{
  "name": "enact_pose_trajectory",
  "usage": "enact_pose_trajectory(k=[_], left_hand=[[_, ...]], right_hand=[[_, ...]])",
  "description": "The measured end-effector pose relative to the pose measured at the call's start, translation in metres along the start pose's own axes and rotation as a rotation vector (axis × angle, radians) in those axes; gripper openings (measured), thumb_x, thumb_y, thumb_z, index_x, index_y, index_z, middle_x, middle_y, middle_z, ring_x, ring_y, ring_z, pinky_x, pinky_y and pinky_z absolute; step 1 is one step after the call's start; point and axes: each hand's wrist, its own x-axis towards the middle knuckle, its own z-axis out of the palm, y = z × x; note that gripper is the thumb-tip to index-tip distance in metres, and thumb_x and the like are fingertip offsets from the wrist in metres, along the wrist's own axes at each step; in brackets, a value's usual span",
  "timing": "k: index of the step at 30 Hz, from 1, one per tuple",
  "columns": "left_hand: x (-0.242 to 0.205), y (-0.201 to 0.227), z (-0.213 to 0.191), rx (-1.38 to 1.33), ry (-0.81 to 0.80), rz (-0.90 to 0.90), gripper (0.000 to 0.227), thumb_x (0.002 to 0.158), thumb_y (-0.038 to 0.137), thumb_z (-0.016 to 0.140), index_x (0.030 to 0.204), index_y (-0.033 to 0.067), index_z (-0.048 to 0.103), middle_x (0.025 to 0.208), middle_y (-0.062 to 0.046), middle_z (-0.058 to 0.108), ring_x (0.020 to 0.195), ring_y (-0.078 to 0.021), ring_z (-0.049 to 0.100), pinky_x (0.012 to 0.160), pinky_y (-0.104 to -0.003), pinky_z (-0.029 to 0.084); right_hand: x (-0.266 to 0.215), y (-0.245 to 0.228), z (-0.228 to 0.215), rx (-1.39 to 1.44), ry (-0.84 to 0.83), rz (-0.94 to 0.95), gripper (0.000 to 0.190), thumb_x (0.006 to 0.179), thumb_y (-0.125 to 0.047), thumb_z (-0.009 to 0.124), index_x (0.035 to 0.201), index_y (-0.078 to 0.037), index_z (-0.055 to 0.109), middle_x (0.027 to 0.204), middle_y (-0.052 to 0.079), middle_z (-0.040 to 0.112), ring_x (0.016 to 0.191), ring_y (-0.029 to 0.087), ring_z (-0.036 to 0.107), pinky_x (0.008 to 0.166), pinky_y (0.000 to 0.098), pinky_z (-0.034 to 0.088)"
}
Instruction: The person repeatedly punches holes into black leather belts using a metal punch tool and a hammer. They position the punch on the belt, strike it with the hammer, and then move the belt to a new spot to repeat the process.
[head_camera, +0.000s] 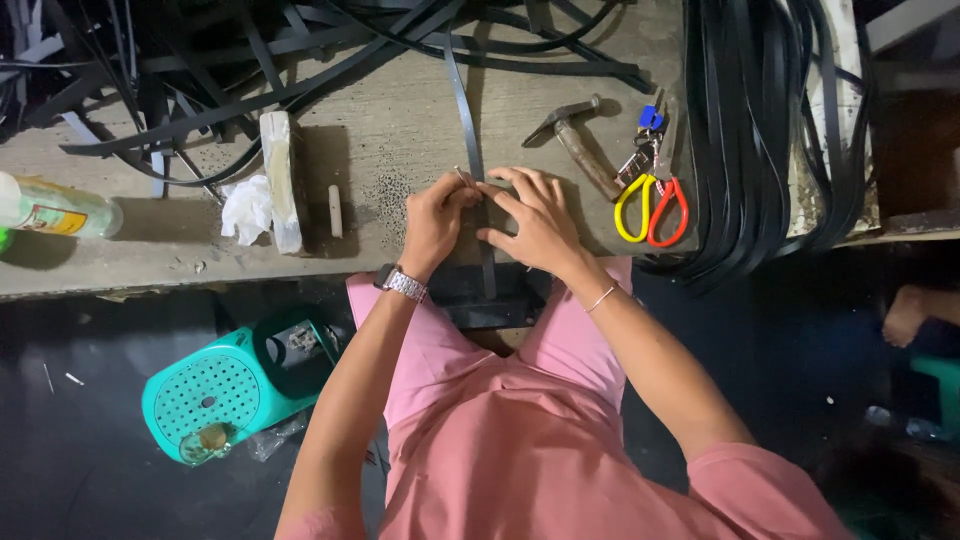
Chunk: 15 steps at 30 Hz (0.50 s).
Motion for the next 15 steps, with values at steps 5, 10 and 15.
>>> enact_pose_trajectory(k=[5, 10, 15], left_hand=[[-0.0006, -0.0035, 0.0008, 0.004, -0.01, -0.004, 0.011, 0.102, 0.006, 0.064, 0.097, 0.0126, 0.071, 0.079, -0.008, 0.075, 0.077, -0.0284, 0.077, 0.073, -0.037, 0.058], [-0.0001, -0.0018, 0.001, 0.011, 0.005, 0.021, 0.01, 0.102, 0.004, 0.064, 0.1, 0.0122, 0.07, 0.079, -0.011, 0.075, 0.077, -0.0342, 0.076, 0.073, -0.042, 0.059], [0.0006, -0.0028, 0.003, 0.026, 0.005, 0.004, 0.011, 0.101, 0.004, 0.064, 0.097, 0.0123, 0.071, 0.08, -0.009, 0.075, 0.077, -0.0314, 0.077, 0.073, -0.039, 0.059]], right_hand=[[0.0, 0.0018, 0.0026, 0.006, 0.005, 0.001, 0.063, 0.092, -0.055, 0.068, 0.147, -0.027, 0.055, 0.144, 0.004, 0.048, 0.14, 0.029, 0.04, 0.104, 0.0566, 0.038], [-0.0003, -0.0011, -0.0006, 0.005, -0.003, 0.002, 0.061, 0.092, -0.052, 0.069, 0.145, -0.025, 0.056, 0.143, 0.005, 0.049, 0.14, 0.03, 0.04, 0.105, 0.0568, 0.038], [0.0001, 0.0019, 0.0035, -0.001, 0.0, -0.001, 0.062, 0.09, -0.052, 0.07, 0.145, -0.025, 0.056, 0.144, 0.004, 0.048, 0.14, 0.029, 0.04, 0.103, 0.0569, 0.039]])
